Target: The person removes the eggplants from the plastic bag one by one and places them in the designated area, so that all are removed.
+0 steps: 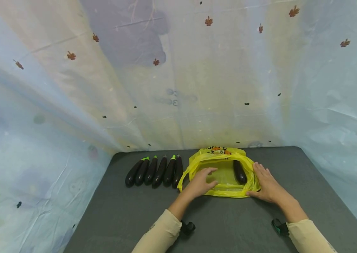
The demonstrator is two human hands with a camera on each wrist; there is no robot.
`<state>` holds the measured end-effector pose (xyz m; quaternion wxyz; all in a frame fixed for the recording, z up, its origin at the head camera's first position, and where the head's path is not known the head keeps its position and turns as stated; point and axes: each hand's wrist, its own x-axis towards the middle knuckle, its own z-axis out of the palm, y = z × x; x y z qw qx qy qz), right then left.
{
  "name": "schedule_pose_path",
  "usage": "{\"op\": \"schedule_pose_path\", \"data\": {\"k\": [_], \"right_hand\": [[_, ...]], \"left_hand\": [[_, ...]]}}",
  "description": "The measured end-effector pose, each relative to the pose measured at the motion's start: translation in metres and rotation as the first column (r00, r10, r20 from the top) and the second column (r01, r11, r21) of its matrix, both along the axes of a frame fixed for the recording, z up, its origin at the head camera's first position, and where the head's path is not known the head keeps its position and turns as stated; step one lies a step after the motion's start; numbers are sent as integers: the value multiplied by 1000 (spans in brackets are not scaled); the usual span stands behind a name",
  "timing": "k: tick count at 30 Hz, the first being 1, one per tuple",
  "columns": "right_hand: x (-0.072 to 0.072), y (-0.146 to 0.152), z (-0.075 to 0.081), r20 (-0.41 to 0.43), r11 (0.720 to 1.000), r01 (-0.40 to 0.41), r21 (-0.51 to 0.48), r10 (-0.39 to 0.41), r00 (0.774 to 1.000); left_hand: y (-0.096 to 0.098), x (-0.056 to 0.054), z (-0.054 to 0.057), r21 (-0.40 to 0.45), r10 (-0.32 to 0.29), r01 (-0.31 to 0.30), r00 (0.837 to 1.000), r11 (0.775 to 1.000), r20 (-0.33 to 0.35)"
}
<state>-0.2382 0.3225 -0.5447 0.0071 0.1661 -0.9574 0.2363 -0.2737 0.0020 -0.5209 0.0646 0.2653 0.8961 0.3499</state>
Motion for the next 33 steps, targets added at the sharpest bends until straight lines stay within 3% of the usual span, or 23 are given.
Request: {"op": "schedule_pose_path", "data": {"k": [8,17,24,33], "right_hand": [[-1,-2,1,15,1000,27,5,-27,1000],[-1,-4,3,0,999,47,24,-47,999],[-1,-4,2,14,998,61,11,-61,998],[-1,-4,1,7,998,61,-7,-61,998]], "left_hand": [[25,-1,-8,20,-2,1,999,1000,51],[47,1,-15,8,11,-11,1000,1000,-7],[67,3,-17,-1,73,-73,997,997,-14],[89,2,-28,-66,158,-162,986,985,-50]]}}
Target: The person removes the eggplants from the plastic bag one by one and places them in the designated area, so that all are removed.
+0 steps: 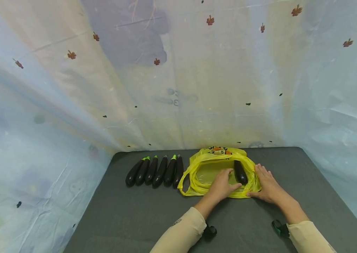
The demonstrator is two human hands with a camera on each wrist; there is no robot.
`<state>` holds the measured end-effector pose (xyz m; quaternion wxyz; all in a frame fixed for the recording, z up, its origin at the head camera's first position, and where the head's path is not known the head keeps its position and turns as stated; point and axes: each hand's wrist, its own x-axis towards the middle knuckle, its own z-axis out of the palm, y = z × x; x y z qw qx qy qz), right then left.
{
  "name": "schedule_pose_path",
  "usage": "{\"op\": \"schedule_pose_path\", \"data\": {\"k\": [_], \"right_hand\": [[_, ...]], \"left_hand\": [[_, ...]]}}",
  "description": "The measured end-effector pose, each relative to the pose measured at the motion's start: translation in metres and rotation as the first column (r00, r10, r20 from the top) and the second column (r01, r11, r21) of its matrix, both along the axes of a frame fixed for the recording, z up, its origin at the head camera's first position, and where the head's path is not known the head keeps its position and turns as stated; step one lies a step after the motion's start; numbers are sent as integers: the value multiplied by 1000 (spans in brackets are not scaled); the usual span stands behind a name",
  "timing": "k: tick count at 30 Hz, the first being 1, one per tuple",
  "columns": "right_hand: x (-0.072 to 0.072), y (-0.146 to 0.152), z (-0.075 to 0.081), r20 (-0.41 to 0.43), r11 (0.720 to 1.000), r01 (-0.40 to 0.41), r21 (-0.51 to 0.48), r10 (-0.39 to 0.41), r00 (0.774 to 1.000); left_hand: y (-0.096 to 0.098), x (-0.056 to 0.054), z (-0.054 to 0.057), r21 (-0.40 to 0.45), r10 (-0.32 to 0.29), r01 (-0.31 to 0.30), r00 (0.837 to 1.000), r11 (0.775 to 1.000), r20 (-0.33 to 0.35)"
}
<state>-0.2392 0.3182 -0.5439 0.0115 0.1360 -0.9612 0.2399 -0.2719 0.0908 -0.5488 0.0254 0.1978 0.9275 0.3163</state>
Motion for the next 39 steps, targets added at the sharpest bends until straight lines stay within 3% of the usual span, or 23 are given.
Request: {"op": "schedule_pose_path", "data": {"k": [16,39], "right_hand": [[1,0,-3,-2,1000,1,-9,-1,1000],[1,-1,-4,-8,1000,-3,-2,3,1000]], "left_hand": [[16,-4,-3,-101,64,-68,997,993,-45],[28,-4,-1,-289,119,-159,981,944,-151]]}}
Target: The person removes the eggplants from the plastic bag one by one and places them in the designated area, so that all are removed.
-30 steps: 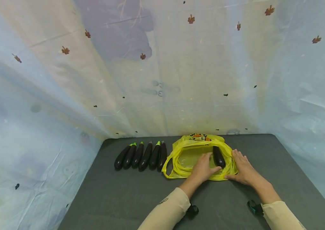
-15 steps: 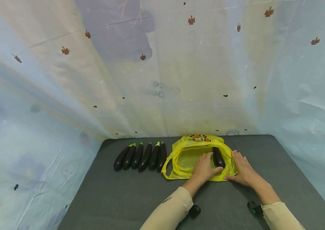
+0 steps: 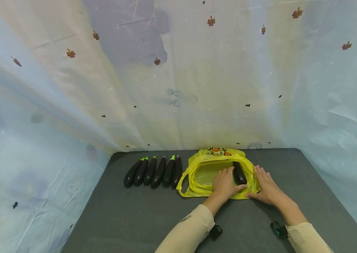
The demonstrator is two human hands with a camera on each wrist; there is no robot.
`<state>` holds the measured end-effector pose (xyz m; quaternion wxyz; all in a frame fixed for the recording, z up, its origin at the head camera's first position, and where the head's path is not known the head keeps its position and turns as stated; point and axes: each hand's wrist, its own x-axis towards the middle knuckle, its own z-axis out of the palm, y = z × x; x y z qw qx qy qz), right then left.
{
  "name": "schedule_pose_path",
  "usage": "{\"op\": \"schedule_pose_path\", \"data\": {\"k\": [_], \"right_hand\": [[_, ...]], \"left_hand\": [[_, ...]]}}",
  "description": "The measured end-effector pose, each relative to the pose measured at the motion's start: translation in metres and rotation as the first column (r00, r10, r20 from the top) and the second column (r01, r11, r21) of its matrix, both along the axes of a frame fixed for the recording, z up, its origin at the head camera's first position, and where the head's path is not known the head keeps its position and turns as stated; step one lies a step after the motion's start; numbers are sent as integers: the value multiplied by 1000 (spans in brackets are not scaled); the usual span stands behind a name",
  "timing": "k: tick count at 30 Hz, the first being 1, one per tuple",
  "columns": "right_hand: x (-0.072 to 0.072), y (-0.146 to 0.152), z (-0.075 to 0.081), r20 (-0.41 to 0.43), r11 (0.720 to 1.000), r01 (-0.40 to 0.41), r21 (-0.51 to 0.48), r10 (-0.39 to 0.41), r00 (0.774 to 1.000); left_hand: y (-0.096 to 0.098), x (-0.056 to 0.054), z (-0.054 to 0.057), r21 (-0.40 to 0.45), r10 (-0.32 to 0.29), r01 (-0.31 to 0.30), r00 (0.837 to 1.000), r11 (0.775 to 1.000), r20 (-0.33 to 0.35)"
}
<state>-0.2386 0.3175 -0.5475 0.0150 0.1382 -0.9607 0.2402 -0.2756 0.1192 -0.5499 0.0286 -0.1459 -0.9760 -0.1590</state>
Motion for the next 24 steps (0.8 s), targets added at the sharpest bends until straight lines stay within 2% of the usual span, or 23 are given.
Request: {"op": "schedule_pose_path", "data": {"k": [10,15,24], "right_hand": [[0,-2,1,-4,1000,-6,-5,6,1000],[1,-3,2,0,1000,-2,-7,2,1000],[1,-1,4,-4,1000,9,16,-9,1000]], "left_hand": [[4,0,-4,4,43,-43,999,999,-19],[4,-1,-5,19,36,-35,999,999,-22],[1,-1,-2,68,18,-19,1000,997,23]]}}
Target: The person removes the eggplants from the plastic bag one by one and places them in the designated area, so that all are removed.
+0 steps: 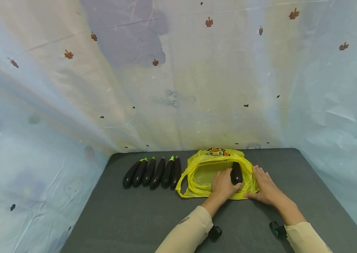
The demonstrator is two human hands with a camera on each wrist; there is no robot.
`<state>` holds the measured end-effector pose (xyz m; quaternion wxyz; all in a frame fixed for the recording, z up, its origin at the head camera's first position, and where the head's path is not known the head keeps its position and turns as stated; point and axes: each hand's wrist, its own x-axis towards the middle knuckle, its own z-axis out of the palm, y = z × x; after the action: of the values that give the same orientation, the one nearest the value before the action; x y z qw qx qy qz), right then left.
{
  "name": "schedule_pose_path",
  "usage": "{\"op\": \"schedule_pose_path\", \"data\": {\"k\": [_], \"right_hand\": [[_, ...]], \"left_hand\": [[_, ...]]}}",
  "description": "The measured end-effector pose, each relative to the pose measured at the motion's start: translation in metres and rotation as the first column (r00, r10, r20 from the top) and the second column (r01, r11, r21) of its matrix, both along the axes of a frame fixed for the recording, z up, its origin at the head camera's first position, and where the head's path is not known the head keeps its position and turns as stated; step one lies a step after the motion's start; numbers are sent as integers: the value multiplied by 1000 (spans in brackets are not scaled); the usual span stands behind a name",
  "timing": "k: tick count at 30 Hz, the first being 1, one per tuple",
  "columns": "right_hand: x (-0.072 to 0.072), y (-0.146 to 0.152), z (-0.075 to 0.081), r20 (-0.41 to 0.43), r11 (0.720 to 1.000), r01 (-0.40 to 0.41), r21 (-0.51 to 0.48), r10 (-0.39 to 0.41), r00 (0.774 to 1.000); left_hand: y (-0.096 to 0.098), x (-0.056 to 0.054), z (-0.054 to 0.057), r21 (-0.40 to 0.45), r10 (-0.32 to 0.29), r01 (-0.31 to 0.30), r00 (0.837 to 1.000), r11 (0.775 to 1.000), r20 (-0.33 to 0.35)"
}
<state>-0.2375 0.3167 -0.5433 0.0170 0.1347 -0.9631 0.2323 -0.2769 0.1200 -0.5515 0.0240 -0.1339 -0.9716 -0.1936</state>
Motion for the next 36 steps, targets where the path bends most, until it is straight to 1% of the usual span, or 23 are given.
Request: {"op": "schedule_pose_path", "data": {"k": [6,9,11,13,16,20,23,27,36], "right_hand": [[0,1,1,5,1000,5,4,-5,1000],[1,1,1,2,1000,5,2,-5,1000],[0,1,0,3,1000,6,4,-6,1000],[0,1,0,5,1000,9,12,-9,1000],[-1,1,-1,10,1000,14,23,-14,1000],[-2,2,-1,14,1000,15,23,-15,1000],[-3,2,-1,17,1000,12,22,-13,1000],[-2,1,-2,23,1000,10,27,-11,1000],[-2,0,-1,24,999,14,31,-15,1000]], "left_hand": [[-8,4,4,60,-19,18,1000,998,12],[-14,6,4,127,-33,28,999,992,37],[-18,6,4,178,-48,36,997,983,62],[-22,7,5,238,-68,47,994,970,81],[-28,9,6,322,-103,65,989,944,103],[-36,11,8,421,-145,87,983,903,108],[-42,13,9,475,-167,93,979,875,115],[-51,16,11,517,-182,87,974,852,135],[-71,23,16,539,-215,108,967,835,140]]}}
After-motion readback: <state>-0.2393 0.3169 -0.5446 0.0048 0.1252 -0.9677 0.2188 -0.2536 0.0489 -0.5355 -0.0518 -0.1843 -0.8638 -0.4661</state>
